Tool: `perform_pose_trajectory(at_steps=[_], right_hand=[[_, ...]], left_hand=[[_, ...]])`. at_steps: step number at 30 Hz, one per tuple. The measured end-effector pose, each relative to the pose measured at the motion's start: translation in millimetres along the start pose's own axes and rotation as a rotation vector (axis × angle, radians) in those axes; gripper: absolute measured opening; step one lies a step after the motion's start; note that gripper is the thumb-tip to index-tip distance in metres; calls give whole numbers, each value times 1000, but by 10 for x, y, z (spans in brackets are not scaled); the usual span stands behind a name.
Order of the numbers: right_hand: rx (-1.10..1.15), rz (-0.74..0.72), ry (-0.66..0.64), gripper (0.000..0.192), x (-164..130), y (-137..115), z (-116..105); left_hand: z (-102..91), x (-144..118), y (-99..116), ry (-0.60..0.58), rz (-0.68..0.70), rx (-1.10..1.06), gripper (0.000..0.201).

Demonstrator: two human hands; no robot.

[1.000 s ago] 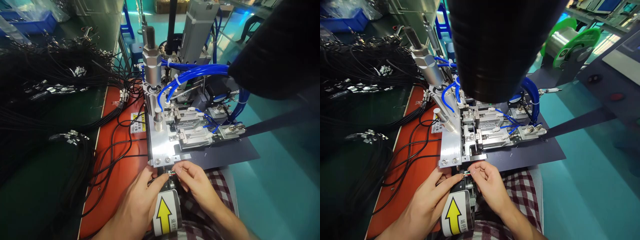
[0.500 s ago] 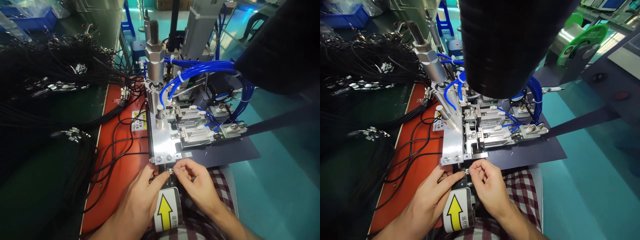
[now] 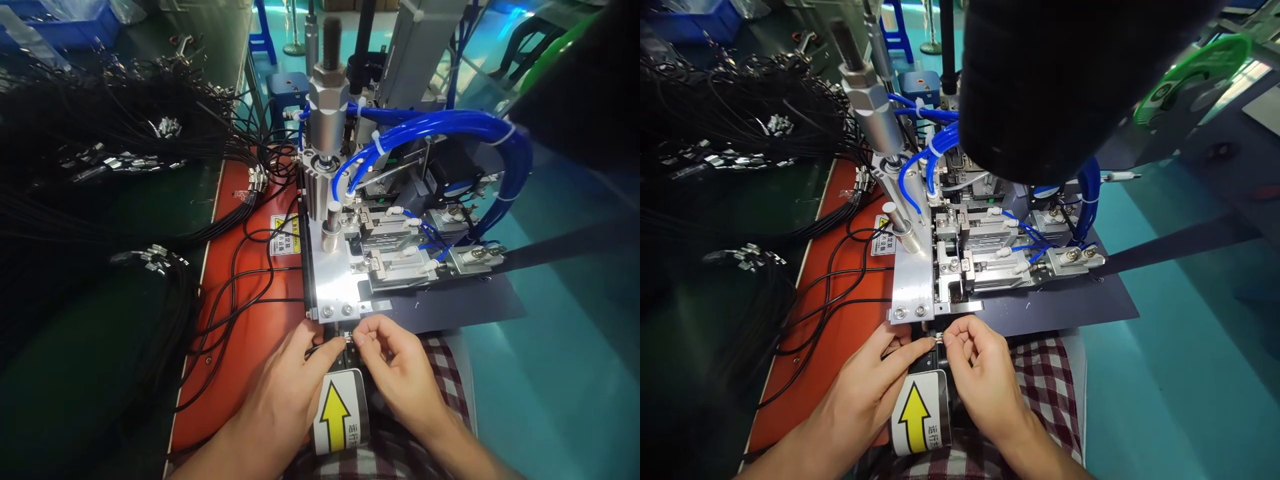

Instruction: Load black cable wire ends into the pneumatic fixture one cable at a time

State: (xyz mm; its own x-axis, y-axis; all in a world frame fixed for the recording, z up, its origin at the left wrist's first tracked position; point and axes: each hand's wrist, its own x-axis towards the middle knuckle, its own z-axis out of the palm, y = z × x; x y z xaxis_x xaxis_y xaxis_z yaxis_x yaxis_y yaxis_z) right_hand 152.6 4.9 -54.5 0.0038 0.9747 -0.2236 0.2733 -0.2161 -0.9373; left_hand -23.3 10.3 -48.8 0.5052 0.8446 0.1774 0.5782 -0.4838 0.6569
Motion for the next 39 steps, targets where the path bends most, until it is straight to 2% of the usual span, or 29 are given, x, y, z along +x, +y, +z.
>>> perform_pose_trajectory(at_steps=[3, 10, 13, 16, 19, 23, 28, 30, 35, 39], right_hand=[[69, 78, -34, 21, -9, -1, 7], [22, 75, -61, 20, -25, 6, -20], [-115, -40, -54, 17, -17, 2, -36], [-256, -173, -37, 13, -12, -19, -58], [-284, -227, -60, 12, -5, -58, -83], [-177, -141, -88, 16, 19, -78, -98], [164, 131, -124, 22, 48, 13, -119], [276, 193, -118, 27, 53, 31, -129], [400, 198, -212, 35, 42, 19, -97], [378, 171, -203, 31, 37, 47, -62]], left_hand=[[8, -14, -9, 8, 9, 2, 43], [5, -42, -21, -7, 4, -8, 45], [8, -38, -21, -20, -6, 5, 46], [18, -28, -20, 18, 12, 19, 44], [24, -22, -21, 32, 19, 18, 45], [28, -24, -28, 26, 13, -3, 44], [38, -4, -32, 54, 35, 9, 38], [35, 7, -22, 77, 45, 19, 35], [9, 12, -2, 64, 44, 27, 35], [7, 2, -20, 63, 48, 27, 37]])
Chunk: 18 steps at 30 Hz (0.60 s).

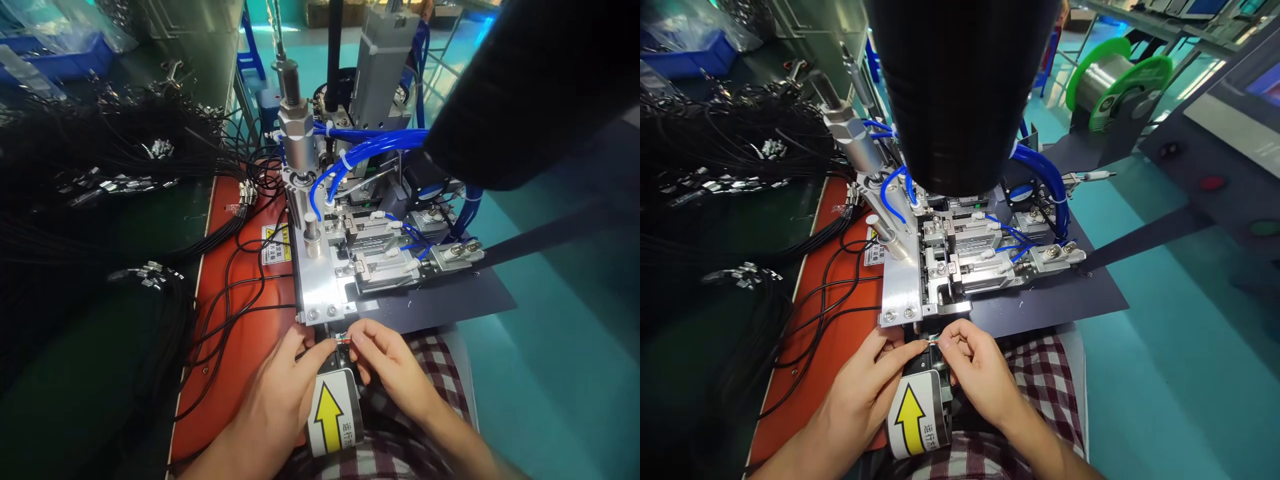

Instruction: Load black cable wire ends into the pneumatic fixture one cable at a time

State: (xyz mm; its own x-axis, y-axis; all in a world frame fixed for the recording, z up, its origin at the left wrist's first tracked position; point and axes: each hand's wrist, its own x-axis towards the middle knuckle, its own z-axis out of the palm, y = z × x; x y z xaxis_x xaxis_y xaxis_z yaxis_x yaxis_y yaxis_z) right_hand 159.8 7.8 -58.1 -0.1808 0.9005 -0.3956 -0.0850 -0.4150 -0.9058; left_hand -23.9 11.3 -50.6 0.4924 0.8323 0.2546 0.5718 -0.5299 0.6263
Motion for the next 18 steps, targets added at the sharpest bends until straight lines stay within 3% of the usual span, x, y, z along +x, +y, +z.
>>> perform_pose_trajectory(at_steps=[4, 12, 18], right_hand=[[-97, -43, 35, 24, 29, 61, -5], [-420, -309, 128, 18, -40, -15, 12], [-230, -184, 46, 18, -66, -147, -6]], left_hand=[[12, -6, -13, -9, -2, 1, 36], [-81, 28, 62, -63, -49, -31, 34], [-184, 54, 196, -10, -6, -22, 32]])
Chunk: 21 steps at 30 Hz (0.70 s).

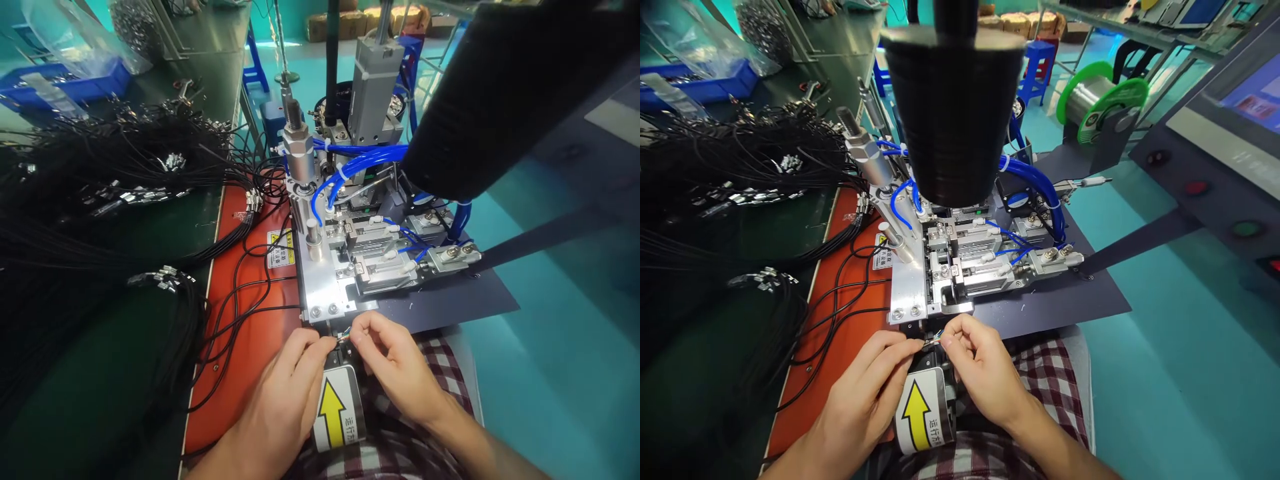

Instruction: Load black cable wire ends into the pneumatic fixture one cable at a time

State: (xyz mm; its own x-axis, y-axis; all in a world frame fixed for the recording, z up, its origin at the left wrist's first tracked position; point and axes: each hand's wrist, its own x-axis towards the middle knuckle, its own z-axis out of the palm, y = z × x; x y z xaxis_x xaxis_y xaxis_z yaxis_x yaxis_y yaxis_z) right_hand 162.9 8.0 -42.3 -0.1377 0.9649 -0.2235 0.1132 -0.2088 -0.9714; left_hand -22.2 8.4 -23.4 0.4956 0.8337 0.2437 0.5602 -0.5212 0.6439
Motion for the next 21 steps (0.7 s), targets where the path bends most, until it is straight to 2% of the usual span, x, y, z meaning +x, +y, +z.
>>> perform_pose_trajectory(at_steps=[3, 5, 9, 14, 17, 21], right_hand=[[180, 74, -79, 17, -49, -33, -32], [208, 90, -110, 18, -120, -69, -58], [23, 8, -155, 14, -309, -152, -104], [-166, -46, -187, 17, -479, -206, -119], [-129, -8, -174, 21, -510, -202, -112], [19, 116, -205, 24, -533, -149, -91]], left_hand=[[-66, 1, 94, -5, -65, -102, 28], [-128, 1, 182, -60, -146, -197, 25], [-235, -3, 385, -226, -334, -276, 21], [-182, -73, 447, -359, -393, -361, 11], [-87, -147, 395, -372, -446, -440, 12], [-1, -181, 418, -299, -610, -631, 14]])
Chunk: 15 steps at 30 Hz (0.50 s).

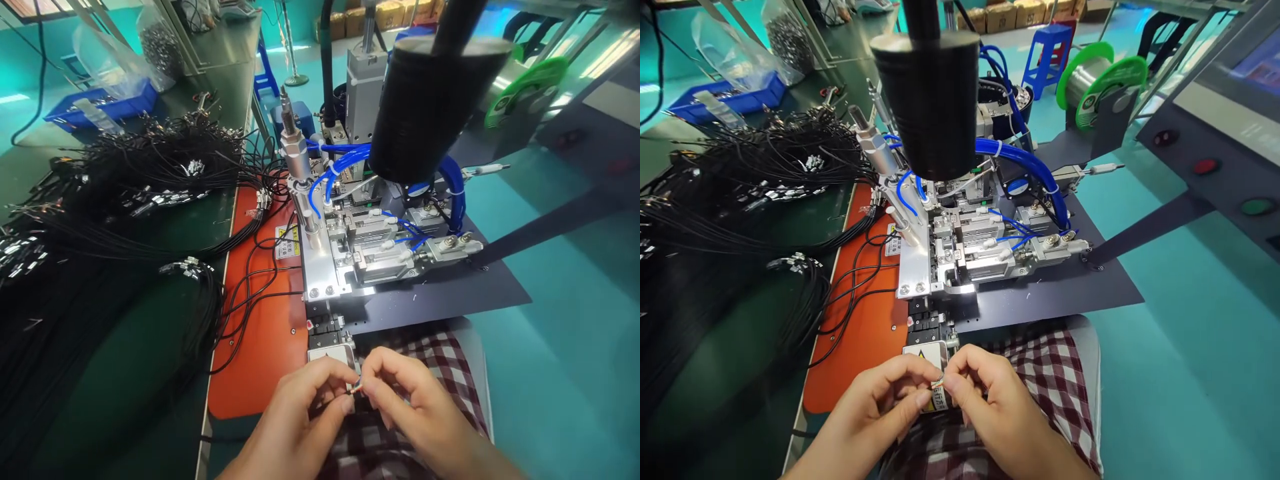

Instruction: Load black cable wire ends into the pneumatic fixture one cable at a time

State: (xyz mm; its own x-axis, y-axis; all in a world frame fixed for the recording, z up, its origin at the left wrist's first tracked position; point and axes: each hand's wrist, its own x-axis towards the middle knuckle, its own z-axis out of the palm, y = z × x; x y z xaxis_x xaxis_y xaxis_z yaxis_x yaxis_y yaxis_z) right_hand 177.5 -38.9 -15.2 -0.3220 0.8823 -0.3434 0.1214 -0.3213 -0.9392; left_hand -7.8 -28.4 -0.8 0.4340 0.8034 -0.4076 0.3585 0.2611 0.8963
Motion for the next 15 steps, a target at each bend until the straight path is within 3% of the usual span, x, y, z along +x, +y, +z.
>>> perform_pose_trajectory(at_steps=[6, 15], right_hand=[[153, 28, 7, 26, -29, 96, 42], [78, 38, 60, 14, -72, 76, 60]], left_hand=[[60, -2, 91, -6, -203, -350, 29], [77, -11, 123, 46, -229, -315, 28]])
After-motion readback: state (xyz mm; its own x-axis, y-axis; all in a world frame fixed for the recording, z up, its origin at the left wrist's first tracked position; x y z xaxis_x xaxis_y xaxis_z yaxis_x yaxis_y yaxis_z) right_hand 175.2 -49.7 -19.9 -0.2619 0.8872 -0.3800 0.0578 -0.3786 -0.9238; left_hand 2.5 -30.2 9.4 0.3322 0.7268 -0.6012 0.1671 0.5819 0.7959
